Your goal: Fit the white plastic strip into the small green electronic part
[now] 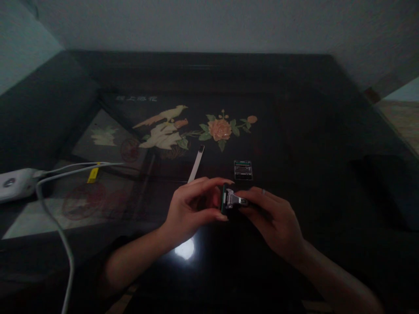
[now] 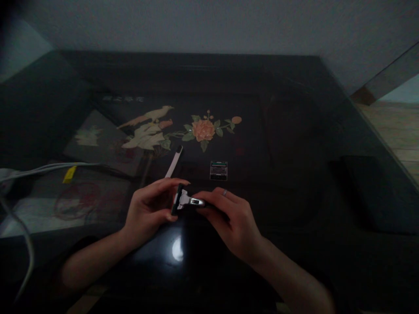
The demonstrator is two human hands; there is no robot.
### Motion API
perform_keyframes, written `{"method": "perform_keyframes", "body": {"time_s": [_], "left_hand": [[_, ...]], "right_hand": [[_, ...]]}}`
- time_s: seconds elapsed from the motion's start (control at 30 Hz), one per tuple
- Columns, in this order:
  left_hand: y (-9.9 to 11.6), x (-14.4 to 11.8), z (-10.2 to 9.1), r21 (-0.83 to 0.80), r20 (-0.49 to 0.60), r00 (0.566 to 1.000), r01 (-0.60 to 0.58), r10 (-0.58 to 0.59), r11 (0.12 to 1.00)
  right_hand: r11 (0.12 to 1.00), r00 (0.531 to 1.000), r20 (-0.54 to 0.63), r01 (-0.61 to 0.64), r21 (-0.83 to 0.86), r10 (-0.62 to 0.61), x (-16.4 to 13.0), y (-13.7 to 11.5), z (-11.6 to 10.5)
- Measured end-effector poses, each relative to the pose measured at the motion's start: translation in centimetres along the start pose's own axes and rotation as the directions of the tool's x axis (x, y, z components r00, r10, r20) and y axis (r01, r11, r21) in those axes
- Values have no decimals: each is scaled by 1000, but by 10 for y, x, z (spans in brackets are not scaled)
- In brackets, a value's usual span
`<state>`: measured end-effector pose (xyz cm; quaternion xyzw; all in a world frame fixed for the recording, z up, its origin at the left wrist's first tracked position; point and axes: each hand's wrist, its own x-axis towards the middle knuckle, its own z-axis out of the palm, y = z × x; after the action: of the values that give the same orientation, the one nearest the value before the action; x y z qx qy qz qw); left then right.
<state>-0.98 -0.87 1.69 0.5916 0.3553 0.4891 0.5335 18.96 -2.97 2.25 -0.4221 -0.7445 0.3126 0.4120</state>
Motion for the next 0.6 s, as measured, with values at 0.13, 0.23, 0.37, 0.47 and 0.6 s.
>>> {"method": "perform_keyframes", "body": {"time_s": [0.13, 0.23, 0.37, 0.47, 0.6], "left_hand": [[-1, 3, -2, 53, 15, 999, 38, -39, 998], [-1, 7, -7, 213, 55, 998, 10, -22, 977], [-3, 13, -13, 397, 140, 989, -95, 42, 913], [-5, 16, -16, 487, 205, 976, -165, 72, 857], [-6, 18, -19, 529, 279, 951, -271, 137, 805]], "right_hand": [[999, 1000, 10, -18, -35, 18, 2, 2, -3], [997, 999, 51, -5, -82, 9, 6, 4, -10], [982, 995, 104, 17, -188, 3, 9, 9, -17], [963, 990, 139, 43, -267, -5, 9, 12, -20], [944, 985, 173, 60, -325, -3, 8, 13, -21]]}}
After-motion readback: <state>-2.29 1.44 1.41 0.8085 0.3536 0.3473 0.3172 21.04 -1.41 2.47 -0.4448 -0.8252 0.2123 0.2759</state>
